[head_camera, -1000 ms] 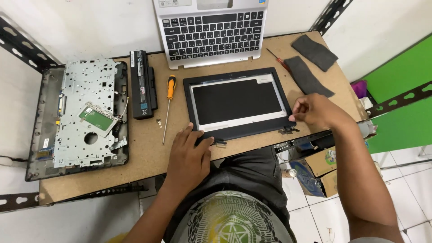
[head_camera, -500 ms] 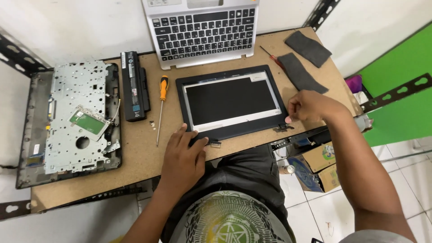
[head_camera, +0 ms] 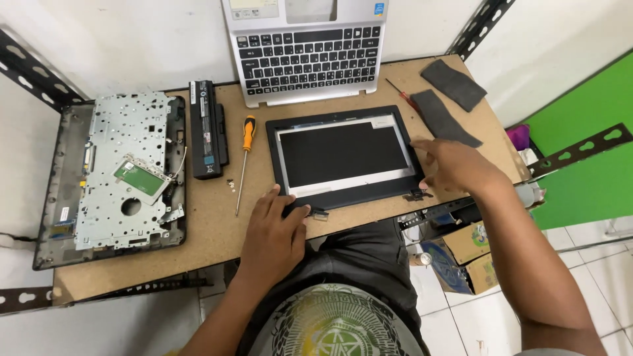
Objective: Assembling a laptop screen bezel onto the display panel assembly using hands and a screwdriver.
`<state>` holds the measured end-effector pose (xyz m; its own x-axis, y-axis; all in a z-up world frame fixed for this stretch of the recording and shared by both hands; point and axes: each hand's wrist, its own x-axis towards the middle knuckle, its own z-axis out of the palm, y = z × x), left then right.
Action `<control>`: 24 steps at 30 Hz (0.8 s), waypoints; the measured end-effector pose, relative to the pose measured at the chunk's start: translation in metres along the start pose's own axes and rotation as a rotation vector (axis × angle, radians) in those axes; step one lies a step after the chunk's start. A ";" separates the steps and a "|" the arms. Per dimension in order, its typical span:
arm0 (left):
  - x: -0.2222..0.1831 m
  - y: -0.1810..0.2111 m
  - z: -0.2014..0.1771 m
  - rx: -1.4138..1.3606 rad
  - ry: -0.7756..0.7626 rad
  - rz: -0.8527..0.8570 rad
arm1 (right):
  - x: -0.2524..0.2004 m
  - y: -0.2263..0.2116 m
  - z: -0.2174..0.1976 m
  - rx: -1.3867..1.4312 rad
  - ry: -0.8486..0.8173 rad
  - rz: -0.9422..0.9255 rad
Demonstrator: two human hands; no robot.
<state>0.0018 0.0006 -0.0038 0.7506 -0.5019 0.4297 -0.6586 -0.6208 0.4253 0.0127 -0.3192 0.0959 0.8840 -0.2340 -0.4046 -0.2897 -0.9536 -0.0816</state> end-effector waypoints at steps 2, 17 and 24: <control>0.002 0.000 -0.001 0.007 -0.001 -0.001 | 0.006 0.004 0.001 -0.013 -0.004 -0.012; 0.001 0.003 -0.005 -0.027 -0.001 0.001 | 0.017 -0.001 -0.008 -0.099 -0.025 -0.064; 0.000 0.001 -0.002 -0.013 0.030 0.007 | -0.002 -0.014 -0.016 -0.033 -0.061 -0.006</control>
<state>0.0010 0.0011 -0.0019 0.7441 -0.4879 0.4563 -0.6646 -0.6096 0.4320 0.0210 -0.3087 0.1122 0.8617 -0.2172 -0.4587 -0.2712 -0.9610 -0.0545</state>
